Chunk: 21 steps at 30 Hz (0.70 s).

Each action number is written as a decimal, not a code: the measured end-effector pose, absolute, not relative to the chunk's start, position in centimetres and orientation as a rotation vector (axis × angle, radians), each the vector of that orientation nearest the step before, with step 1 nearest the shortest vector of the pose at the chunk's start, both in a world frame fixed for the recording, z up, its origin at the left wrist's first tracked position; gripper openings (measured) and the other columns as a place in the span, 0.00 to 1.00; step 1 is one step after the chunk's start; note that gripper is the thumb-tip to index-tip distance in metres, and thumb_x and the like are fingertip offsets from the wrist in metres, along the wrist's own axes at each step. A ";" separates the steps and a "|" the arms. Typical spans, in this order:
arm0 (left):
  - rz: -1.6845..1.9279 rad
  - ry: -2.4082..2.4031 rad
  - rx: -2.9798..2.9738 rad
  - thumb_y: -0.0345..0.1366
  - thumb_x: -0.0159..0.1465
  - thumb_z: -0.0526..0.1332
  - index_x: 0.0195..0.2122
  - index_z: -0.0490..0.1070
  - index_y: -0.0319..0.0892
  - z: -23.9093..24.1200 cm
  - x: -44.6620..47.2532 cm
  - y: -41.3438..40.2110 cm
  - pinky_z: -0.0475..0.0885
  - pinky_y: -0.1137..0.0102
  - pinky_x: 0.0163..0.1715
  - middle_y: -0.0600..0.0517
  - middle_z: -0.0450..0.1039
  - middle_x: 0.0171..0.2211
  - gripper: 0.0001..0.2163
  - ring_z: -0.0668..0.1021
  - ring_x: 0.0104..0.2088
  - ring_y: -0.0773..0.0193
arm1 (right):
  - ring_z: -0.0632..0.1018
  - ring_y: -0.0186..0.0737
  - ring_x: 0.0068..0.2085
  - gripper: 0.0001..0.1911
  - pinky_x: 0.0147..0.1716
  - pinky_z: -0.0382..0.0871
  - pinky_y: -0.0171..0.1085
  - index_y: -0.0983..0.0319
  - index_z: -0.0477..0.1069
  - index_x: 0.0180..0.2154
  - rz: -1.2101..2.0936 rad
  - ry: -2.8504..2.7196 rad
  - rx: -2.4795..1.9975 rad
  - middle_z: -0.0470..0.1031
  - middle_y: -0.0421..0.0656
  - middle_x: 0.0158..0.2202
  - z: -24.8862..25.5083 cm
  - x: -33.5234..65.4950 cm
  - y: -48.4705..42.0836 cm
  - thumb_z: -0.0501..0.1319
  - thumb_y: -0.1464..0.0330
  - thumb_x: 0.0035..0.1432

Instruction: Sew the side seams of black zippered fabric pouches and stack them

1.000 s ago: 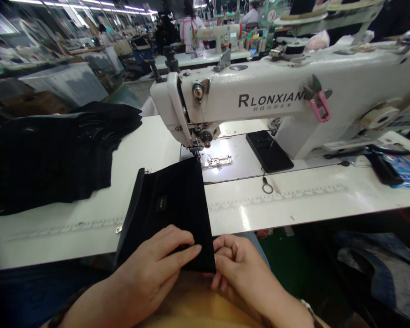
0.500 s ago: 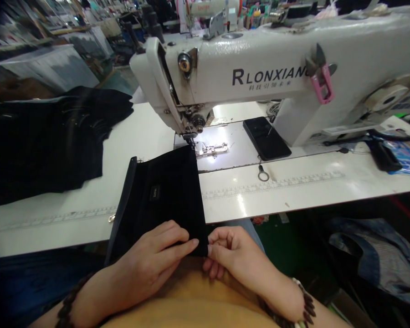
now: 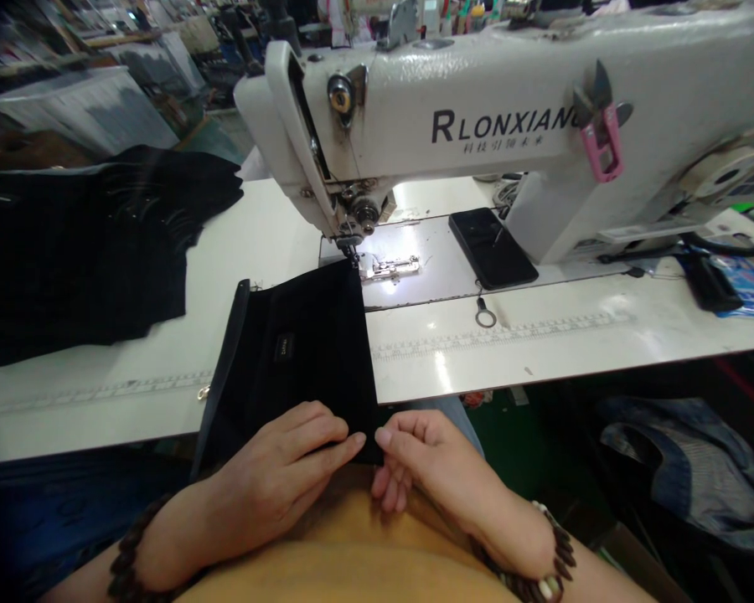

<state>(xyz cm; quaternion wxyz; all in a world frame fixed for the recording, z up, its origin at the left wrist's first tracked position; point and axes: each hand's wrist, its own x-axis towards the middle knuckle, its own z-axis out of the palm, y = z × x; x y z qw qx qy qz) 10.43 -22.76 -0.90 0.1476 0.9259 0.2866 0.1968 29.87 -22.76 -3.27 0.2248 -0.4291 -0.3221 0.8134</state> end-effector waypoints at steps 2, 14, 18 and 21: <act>0.571 0.825 2.694 0.25 0.64 0.49 0.42 0.68 0.31 -0.8 10.6 -22.7 0.70 0.66 0.31 0.47 0.68 0.31 0.11 0.68 0.32 0.62 | 0.71 0.28 0.17 0.18 0.17 0.62 0.27 0.64 0.62 0.22 2.248 -0.907 -1.190 0.73 0.41 0.18 -3.3 29.9 -22.8 0.62 0.57 0.48; 0.810 0.755 2.881 0.24 0.64 0.49 0.37 0.70 0.28 -0.1 10.6 -22.8 0.73 0.66 0.29 0.46 0.72 0.27 0.10 0.73 0.29 0.61 | 0.70 0.29 0.17 0.16 0.16 0.62 0.28 0.62 0.60 0.24 2.103 -1.165 -1.161 0.70 0.38 0.18 -2.8 30.3 -23.1 0.58 0.57 0.54; 0.851 0.770 2.845 0.24 0.64 0.50 0.37 0.70 0.28 0.7 10.4 -22.7 0.74 0.66 0.31 0.46 0.72 0.27 0.09 0.73 0.29 0.62 | 0.72 0.35 0.26 0.07 0.24 0.66 0.33 0.64 0.67 0.33 0.948 -2.060 -1.067 0.71 0.42 0.26 -2.1 31.8 -23.2 0.59 0.66 0.55; 0.832 0.787 2.811 0.24 0.64 0.49 0.38 0.70 0.28 1.0 10.4 -22.7 0.74 0.67 0.31 0.46 0.72 0.28 0.10 0.74 0.30 0.62 | 0.71 0.38 0.28 0.09 0.25 0.66 0.37 0.67 0.67 0.42 0.347 -2.383 -0.728 0.72 0.46 0.29 -1.1 32.0 -22.8 0.54 0.74 0.59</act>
